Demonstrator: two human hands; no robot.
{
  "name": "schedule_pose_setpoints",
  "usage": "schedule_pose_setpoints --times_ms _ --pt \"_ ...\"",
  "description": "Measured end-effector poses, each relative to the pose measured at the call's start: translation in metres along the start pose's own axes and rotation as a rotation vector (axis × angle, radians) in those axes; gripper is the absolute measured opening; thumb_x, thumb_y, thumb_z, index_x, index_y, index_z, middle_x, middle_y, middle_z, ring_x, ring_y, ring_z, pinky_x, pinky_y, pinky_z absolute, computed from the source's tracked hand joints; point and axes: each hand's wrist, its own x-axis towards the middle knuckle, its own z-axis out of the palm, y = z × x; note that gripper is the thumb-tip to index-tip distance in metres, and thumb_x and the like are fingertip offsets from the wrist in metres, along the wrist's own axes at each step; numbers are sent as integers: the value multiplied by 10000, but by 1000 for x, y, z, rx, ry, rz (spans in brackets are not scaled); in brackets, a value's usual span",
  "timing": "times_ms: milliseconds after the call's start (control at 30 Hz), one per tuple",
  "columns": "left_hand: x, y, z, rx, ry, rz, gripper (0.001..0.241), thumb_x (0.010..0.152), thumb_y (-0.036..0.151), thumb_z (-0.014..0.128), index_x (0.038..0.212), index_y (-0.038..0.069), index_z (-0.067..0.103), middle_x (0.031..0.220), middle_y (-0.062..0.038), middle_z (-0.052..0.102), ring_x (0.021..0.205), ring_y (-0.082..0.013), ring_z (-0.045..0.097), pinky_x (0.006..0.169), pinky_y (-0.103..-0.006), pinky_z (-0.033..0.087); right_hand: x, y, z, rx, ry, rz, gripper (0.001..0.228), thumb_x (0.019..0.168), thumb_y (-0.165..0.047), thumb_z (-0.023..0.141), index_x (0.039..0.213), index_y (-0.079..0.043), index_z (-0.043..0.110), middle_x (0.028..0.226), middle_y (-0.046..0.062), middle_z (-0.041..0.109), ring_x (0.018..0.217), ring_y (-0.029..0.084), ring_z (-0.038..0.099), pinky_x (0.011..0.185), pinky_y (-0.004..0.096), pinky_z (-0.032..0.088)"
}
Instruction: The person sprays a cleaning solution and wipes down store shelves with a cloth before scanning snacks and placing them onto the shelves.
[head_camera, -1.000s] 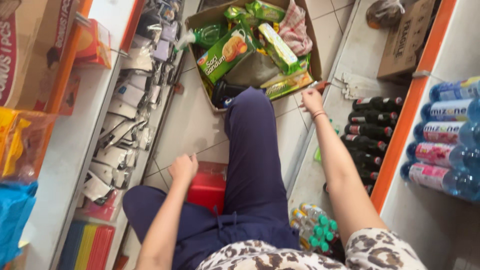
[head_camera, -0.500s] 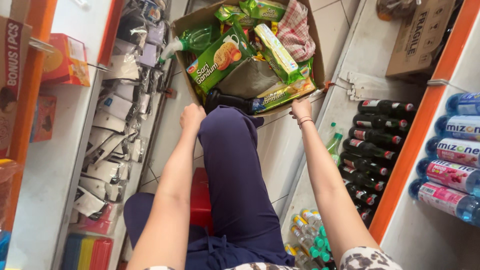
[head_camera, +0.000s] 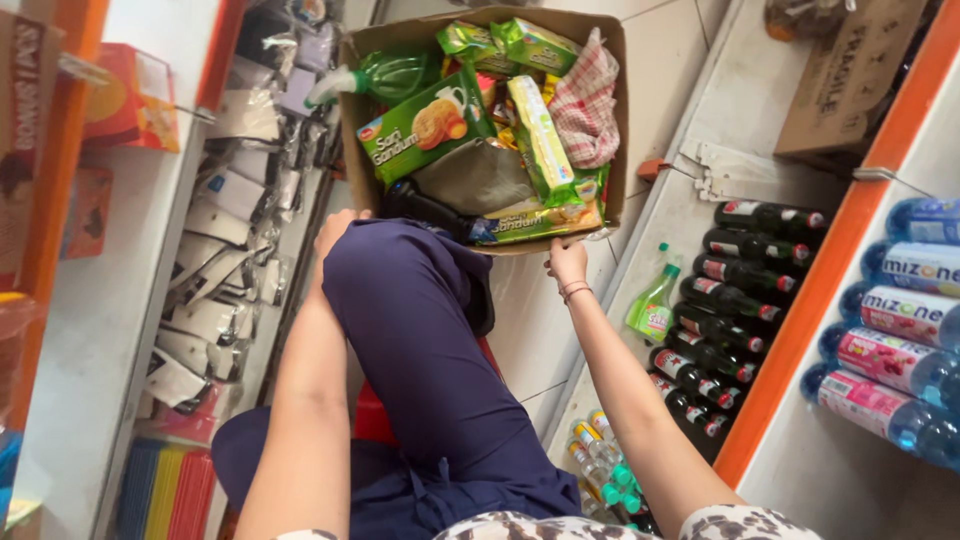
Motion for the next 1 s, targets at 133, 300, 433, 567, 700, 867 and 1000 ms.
schedule_pose_setpoints --times_ms 133,300,433,567,700,867,1000 --pt "-20 -35 -27 -191 -53 236 423 1005 392 527 1077 30 733 1130 -258 705 1106 -436 655 928 -498 513 10 1 2 -38 -27 12 344 962 -246 588 819 61 652 690 113 668 554 199 712 436 343 550" --pt "-40 -95 -76 -310 288 228 306 993 290 642 1115 27 738 916 -181 734 842 -291 713 751 -412 541 7 -1 7 47 7 14 310 950 -240 593 927 68 624 749 126 680 546 219 699 429 347 536" --pt "-114 -125 -112 -399 448 183 202 1020 201 678 1095 20 730 849 -111 727 752 -179 708 700 -342 535 16 2 12 36 -8 20 343 976 -246 596 1011 95 611 798 146 693 560 229 711 435 361 540" --pt "-187 -115 -122 -440 508 260 164 1013 158 676 1099 25 720 870 -100 731 744 -149 689 704 -303 535 29 7 8 15 -55 72 348 986 -296 561 1173 -4 576 888 126 688 572 245 710 454 399 535" --pt "-236 -98 -115 -555 411 256 161 1009 169 676 1080 34 729 830 -116 718 734 -149 647 686 -296 522 32 9 7 -60 -60 87 393 1000 -406 528 1227 -85 532 979 118 674 590 277 681 473 422 522" --pt "-225 -71 -87 -465 471 404 219 958 229 707 1026 27 760 849 -67 745 774 -126 715 713 -287 548 26 2 7 -86 -77 147 386 1008 -386 535 1230 -70 537 1009 118 677 628 276 716 499 422 561" --pt "-145 -16 -25 -913 -70 144 422 959 367 670 1001 -48 734 767 -100 675 648 -230 662 569 -344 544 10 -12 4 -100 -77 164 379 1028 -370 517 1239 -55 528 996 112 672 638 260 712 505 414 550"
